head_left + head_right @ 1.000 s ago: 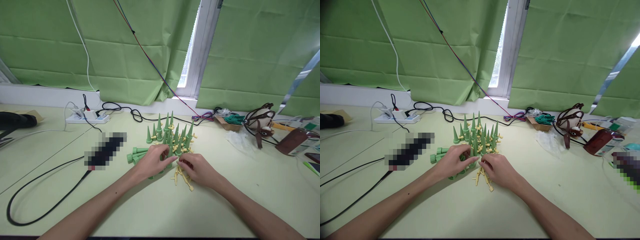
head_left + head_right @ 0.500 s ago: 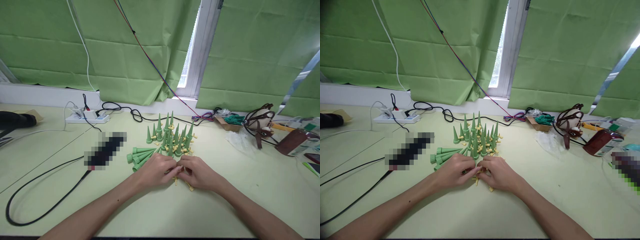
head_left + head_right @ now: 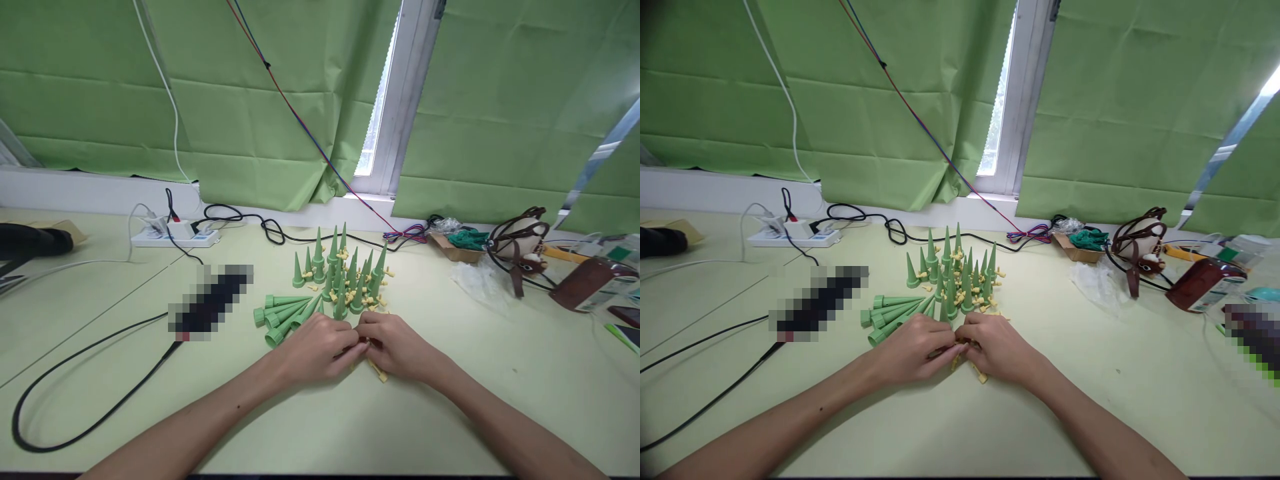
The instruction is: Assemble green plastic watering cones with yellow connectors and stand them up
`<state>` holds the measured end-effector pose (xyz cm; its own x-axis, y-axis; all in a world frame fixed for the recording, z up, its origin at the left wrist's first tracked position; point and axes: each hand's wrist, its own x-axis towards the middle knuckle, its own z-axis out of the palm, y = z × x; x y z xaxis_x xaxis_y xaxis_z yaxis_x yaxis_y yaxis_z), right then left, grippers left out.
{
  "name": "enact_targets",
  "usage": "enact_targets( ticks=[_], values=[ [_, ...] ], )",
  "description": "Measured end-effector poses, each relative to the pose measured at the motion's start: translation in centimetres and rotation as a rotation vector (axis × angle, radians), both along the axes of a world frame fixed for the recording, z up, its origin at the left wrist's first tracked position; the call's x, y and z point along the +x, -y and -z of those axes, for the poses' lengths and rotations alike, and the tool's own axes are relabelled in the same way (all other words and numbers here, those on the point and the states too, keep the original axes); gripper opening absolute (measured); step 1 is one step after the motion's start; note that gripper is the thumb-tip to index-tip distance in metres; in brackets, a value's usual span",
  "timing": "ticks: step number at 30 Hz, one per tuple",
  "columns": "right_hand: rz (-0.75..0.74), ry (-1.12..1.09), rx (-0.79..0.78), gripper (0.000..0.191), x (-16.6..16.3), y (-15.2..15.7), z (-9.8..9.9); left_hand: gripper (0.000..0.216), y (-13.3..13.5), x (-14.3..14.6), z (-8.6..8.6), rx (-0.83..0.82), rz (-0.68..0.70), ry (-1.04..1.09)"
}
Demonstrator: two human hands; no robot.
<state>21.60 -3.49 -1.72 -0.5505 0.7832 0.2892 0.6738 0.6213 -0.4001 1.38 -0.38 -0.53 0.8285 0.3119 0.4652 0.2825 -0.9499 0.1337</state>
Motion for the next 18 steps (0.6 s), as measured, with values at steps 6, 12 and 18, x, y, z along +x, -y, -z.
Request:
enact_targets(
  ticks=[6,12,18],
  values=[
    [-0.015,-0.016,0.010,0.021,0.11,-0.11,0.17,0.032,0.04,0.01,-0.08,0.009,-0.007,-0.020],
    [-0.009,-0.033,0.020,0.020,0.09,-0.30,0.41,0.032,0.05,0.09,-0.29,0.015,-0.007,-0.015],
    [0.001,-0.128,0.036,0.020,-0.05,-0.35,0.21,0.029,-0.01,-0.05,-0.10,0.015,-0.039,-0.008]
  ],
)
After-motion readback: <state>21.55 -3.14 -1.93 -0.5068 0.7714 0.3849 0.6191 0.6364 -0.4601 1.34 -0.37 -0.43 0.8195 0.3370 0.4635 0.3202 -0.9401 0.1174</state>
